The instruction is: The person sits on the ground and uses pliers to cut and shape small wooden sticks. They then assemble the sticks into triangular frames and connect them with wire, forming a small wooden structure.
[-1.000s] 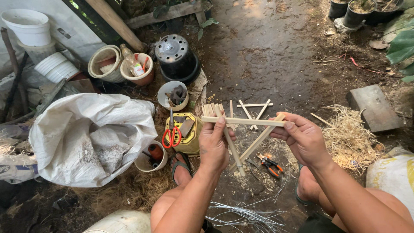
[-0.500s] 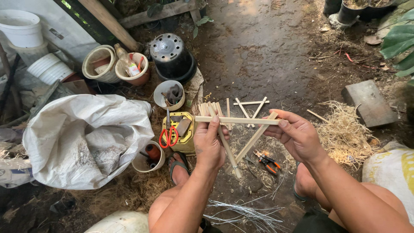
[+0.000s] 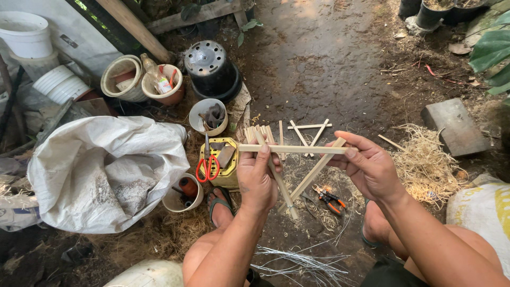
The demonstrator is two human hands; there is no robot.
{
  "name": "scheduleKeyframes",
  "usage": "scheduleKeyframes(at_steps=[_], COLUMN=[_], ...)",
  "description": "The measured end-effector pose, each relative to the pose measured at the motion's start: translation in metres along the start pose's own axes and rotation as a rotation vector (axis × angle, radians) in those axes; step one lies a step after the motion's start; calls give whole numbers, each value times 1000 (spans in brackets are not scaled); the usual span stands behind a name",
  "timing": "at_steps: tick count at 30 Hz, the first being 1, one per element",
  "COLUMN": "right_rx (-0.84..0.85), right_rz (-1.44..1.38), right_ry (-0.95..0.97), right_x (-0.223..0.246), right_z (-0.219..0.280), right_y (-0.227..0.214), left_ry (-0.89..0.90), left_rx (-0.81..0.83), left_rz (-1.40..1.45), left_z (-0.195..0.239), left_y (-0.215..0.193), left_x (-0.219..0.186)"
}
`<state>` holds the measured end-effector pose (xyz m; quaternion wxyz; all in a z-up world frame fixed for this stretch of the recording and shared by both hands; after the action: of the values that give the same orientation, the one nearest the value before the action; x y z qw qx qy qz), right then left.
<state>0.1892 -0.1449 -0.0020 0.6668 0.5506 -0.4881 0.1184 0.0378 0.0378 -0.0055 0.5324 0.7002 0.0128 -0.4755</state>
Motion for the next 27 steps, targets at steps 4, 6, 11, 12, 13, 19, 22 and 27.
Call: scheduleKeyframes(at_steps=[4,6,11,12,13,19,22,27], right_rx=[19,8,-27,-37,-44,-76,-77,-38], right_rz=[-12,-6,-1,2,10,35,43,24], right_ry=[5,12,39,45,51,65,66,41], right_x=[-1,-2,-4,-4,-4,-6,-7,-7], right_z=[1,1,2,3,3,3,2,3], right_y=[1,0,-2,-3,-3,-5,-5,-5], left_ry=[24,30,44,38,33,34,29,21], left_rx=[0,2,-20,-24,-27,-38,-38,-39], left_rz=[-3,4,-1,-2,-4,0,9,27], left_z=[0,0,2,2,2,2,3,2], left_y=[-1,0,0,0,0,-1,-1,-2], left_x=[-2,-2,-2,-2,-2,-4,-3,-3])
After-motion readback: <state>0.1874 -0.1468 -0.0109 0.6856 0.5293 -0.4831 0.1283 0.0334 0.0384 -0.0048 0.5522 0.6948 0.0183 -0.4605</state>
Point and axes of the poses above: each hand's wrist, its own z-axis away from the middle knuckle, its own y-axis out of the palm, x = y × z, the point moved 5 cm from there along -z, towards the middle knuckle, and after that the axes turned 3 degrees about y, right-handed, at the moved point
